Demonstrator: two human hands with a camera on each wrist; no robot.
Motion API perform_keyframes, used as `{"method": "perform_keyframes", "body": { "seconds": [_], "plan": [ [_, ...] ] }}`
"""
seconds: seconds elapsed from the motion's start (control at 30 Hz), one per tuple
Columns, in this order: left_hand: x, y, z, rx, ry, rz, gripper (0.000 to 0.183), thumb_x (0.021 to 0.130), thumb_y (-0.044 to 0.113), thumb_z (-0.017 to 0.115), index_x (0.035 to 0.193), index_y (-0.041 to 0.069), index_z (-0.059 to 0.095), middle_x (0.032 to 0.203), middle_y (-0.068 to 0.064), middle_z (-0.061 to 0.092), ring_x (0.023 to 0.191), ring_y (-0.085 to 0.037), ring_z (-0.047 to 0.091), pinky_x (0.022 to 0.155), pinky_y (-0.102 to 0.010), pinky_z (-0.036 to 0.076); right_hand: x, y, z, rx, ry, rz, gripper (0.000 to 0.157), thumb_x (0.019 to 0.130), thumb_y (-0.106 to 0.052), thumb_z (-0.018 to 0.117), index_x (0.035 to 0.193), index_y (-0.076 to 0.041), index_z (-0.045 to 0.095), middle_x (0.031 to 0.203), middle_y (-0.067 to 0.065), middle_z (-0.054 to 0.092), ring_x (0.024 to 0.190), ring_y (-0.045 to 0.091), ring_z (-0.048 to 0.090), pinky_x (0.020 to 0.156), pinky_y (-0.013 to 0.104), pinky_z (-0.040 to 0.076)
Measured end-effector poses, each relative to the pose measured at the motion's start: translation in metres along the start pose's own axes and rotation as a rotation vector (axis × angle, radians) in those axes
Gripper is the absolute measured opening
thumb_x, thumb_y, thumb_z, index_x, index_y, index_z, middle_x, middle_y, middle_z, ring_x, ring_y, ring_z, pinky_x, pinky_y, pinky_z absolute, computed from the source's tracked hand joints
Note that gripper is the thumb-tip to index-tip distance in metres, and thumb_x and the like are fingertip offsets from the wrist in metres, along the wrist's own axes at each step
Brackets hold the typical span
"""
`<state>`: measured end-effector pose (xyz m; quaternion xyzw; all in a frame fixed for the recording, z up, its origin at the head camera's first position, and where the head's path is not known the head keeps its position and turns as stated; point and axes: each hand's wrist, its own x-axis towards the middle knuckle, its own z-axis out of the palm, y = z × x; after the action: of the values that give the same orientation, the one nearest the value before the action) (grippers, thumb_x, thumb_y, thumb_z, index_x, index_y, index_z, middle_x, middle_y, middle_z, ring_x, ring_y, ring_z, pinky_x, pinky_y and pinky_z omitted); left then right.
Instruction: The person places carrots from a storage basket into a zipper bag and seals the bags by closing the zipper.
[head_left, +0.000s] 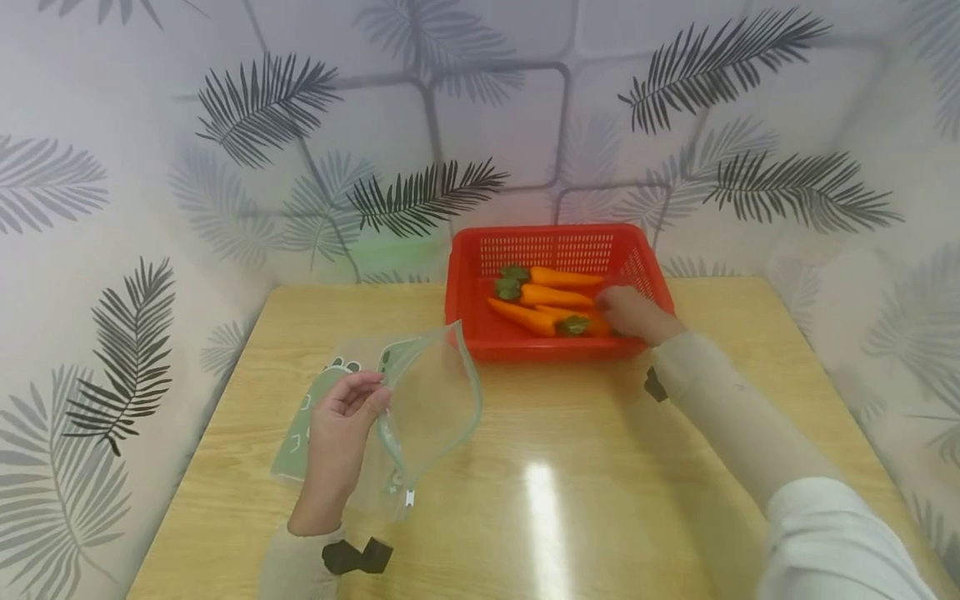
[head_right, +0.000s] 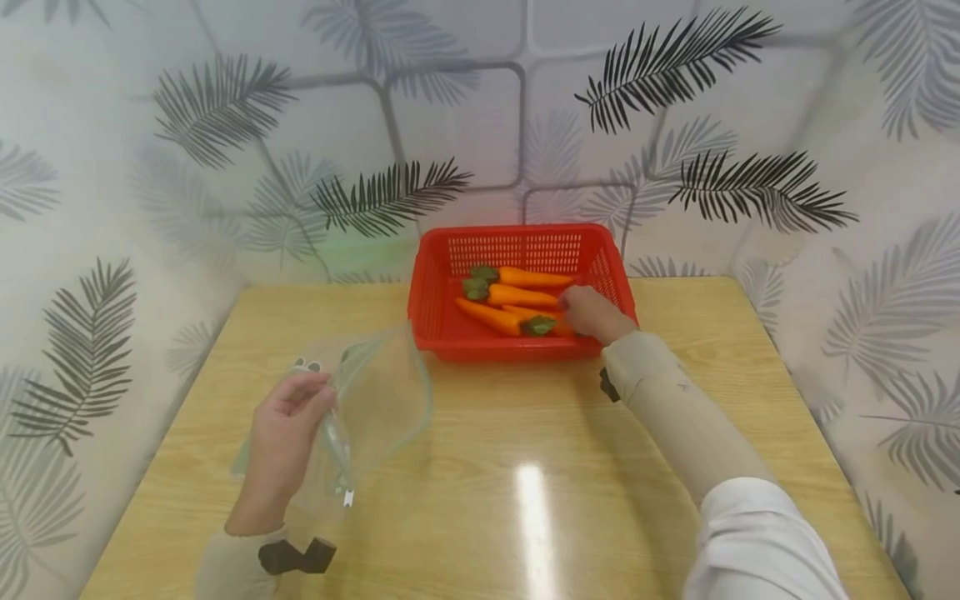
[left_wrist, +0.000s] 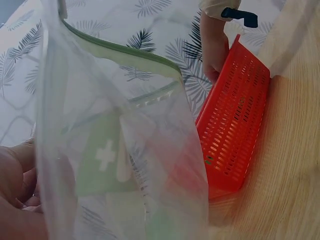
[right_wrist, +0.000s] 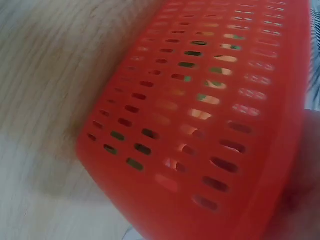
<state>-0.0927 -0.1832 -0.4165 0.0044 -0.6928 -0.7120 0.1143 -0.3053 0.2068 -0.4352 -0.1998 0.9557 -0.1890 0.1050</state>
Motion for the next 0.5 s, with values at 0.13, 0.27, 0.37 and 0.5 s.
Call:
{"method": "perform_keyframes", "body": {
  "seconds": [0.13, 0.27, 0.37, 0.5],
  "plan": [
    [0.0003, -0.002, 0.0019, -0.01, -0.003, -0.006, 0.031, 0.085, 0.011, 0.068, 0.108, -0.006, 0.056, 0.094, -0.008, 0.06, 0.085, -0.025, 0.06, 0.075, -0.023, 0.052, 0.004, -0.0019, 0.0034, 0.004, -0.042, 0.051, 0.027, 0.089, -0.002, 0.053, 0.113, 0.007, 0.06, 0.113, 0.023, 0.06, 0.108, 0.037, 0.054, 0.096, 0.05, 0.04],
    [0.0007, -0.0051, 0.0029, -0.019, -0.011, -0.001, 0.03, 0.085, 0.008, 0.068, 0.107, -0.006, 0.057, 0.093, -0.008, 0.06, 0.083, -0.026, 0.06, 0.074, -0.023, 0.052, 0.007, -0.0034, 0.007, 0.021, -0.059, 0.078, 0.026, 0.088, -0.006, 0.059, 0.111, 0.006, 0.062, 0.111, 0.022, 0.061, 0.107, 0.036, 0.055, 0.095, 0.05, 0.041],
    [0.0012, -0.0066, 0.0037, -0.024, -0.018, 0.006, 0.029, 0.085, 0.007, 0.067, 0.107, -0.008, 0.056, 0.092, -0.007, 0.061, 0.082, -0.023, 0.06, 0.073, -0.022, 0.052, 0.0084, -0.0043, 0.0088, 0.018, -0.057, 0.083, 0.026, 0.087, -0.008, 0.062, 0.109, 0.006, 0.062, 0.108, 0.021, 0.063, 0.102, 0.035, 0.057, 0.094, 0.049, 0.042],
    [0.001, -0.0067, 0.0056, -0.037, -0.029, 0.016, 0.027, 0.085, 0.005, 0.067, 0.106, -0.008, 0.056, 0.091, -0.006, 0.061, 0.08, -0.021, 0.06, 0.073, -0.021, 0.052, 0.0096, -0.0041, 0.0102, 0.012, -0.054, 0.089, 0.027, 0.086, -0.009, 0.065, 0.108, 0.005, 0.063, 0.107, 0.02, 0.064, 0.1, 0.034, 0.057, 0.093, 0.048, 0.043]
  ]
}}
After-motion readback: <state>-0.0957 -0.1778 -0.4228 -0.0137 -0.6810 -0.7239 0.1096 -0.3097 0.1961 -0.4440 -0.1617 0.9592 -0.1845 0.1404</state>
